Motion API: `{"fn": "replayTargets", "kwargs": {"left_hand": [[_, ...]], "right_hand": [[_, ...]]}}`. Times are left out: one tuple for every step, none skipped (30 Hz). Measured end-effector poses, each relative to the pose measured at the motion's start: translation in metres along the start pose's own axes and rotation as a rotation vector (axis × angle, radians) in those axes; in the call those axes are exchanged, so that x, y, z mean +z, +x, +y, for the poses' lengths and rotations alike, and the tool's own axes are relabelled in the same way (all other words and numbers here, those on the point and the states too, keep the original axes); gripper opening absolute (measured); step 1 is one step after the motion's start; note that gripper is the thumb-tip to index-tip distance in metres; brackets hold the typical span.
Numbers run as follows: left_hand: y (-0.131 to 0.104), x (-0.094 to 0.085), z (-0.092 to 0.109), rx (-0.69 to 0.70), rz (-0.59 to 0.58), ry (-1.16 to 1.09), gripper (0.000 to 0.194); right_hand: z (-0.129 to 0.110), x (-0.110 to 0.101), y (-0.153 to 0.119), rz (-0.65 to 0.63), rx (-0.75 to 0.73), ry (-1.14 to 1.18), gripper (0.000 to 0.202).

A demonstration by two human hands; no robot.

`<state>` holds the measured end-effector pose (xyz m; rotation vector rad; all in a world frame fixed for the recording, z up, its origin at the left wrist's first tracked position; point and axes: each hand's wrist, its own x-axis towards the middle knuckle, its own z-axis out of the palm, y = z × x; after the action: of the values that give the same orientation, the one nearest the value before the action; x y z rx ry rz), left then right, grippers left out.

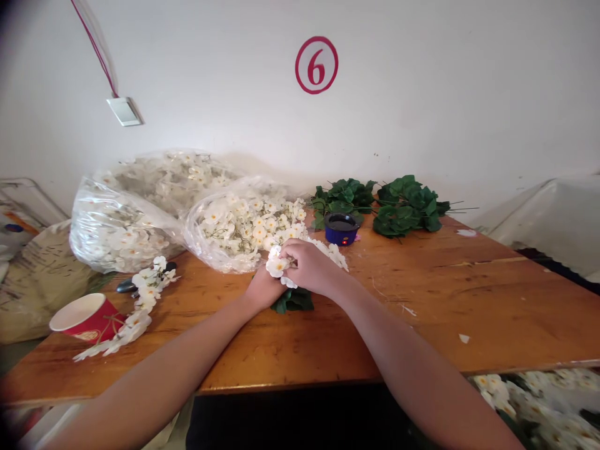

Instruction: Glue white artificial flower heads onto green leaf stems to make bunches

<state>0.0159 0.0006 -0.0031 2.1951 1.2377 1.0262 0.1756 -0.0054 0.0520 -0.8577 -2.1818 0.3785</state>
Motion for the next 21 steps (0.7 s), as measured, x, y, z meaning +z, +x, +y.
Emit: {"fn": "replayTargets", "kwargs": {"left_hand": [[-0.001, -0.001, 0.001, -0.012, 0.002, 0.011, 0.017], [-0.001, -0.001, 0.001, -0.025, 0.007, 0.012, 0.017], [-0.002, -0.001, 0.001, -0.035, 0.015, 0.000, 0.016], [-0.002, -0.001, 0.000, -0.040, 0.023, -0.021, 0.015], [-0.003, -0.001, -0.002, -0.038, 0.033, -0.048, 0.014], [-0.003, 0.000, -0.003, -0.034, 0.042, -0.075, 0.013], [-0.002, 0.001, -0.006, -0.029, 0.049, -0.095, 0.012], [-0.002, 0.002, -0.008, -0.026, 0.053, -0.102, 0.012], [-0.001, 0.003, -0.010, -0.025, 0.055, -0.097, 0.012], [-0.001, 0.003, -0.011, -0.027, 0.054, -0.085, 0.013], [0.000, 0.004, -0.013, -0.027, 0.051, -0.064, 0.013], [0.001, 0.005, -0.014, -0.024, 0.044, -0.039, 0.014], [0.001, 0.005, -0.015, -0.017, 0.036, -0.016, 0.014], [0.001, 0.005, -0.015, -0.008, 0.025, -0.001, 0.015], [0.001, 0.004, -0.015, 0.005, 0.007, 0.007, 0.014], [0.000, 0.003, -0.015, 0.022, -0.018, 0.013, 0.014], [-0.001, 0.002, -0.015, 0.040, -0.042, 0.011, 0.013], [-0.001, 0.001, -0.014, 0.058, -0.064, 0.001, 0.013], [-0.002, 0.000, -0.014, 0.074, -0.079, -0.010, 0.013], [-0.002, -0.001, -0.013, 0.089, -0.089, -0.018, 0.014], [-0.003, -0.001, -0.012, 0.098, -0.089, -0.025, 0.015]], "right_hand": [[0.001, 0.002, 0.000, 0.001, 0.001, 0.006, 0.017], [0.001, 0.004, 0.001, 0.001, 0.003, 0.014, 0.016], [0.002, 0.005, 0.001, 0.002, 0.006, 0.021, 0.015], [0.002, 0.007, 0.001, 0.003, 0.014, 0.028, 0.014], [0.003, 0.008, 0.002, 0.004, 0.027, 0.036, 0.013], [0.004, 0.009, 0.002, 0.003, 0.043, 0.043, 0.011], [0.004, 0.010, 0.002, 0.000, 0.062, 0.047, 0.011], [0.005, 0.011, 0.002, -0.005, 0.079, 0.044, 0.010], [0.004, 0.011, 0.002, -0.011, 0.092, 0.035, 0.011], [0.004, 0.011, 0.002, -0.017, 0.097, 0.022, 0.011], [0.003, 0.011, 0.001, -0.023, 0.097, 0.009, 0.012], [0.002, 0.010, 0.000, -0.029, 0.096, -0.003, 0.013], [0.001, 0.009, -0.001, -0.037, 0.098, -0.011, 0.014], [-0.001, 0.007, -0.002, -0.051, 0.103, -0.015, 0.015], [-0.002, 0.005, -0.004, -0.071, 0.111, -0.018, 0.019], [-0.003, 0.002, -0.005, -0.097, 0.121, -0.023, 0.025], [-0.005, 0.000, -0.006, -0.127, 0.130, -0.029, 0.033], [-0.006, -0.003, -0.008, -0.155, 0.137, -0.034, 0.041], [-0.007, -0.005, -0.008, -0.176, 0.142, -0.038, 0.047], [-0.008, -0.007, -0.009, -0.186, 0.144, -0.041, 0.049], [-0.009, -0.008, -0.009, -0.186, 0.144, -0.041, 0.048]]}}
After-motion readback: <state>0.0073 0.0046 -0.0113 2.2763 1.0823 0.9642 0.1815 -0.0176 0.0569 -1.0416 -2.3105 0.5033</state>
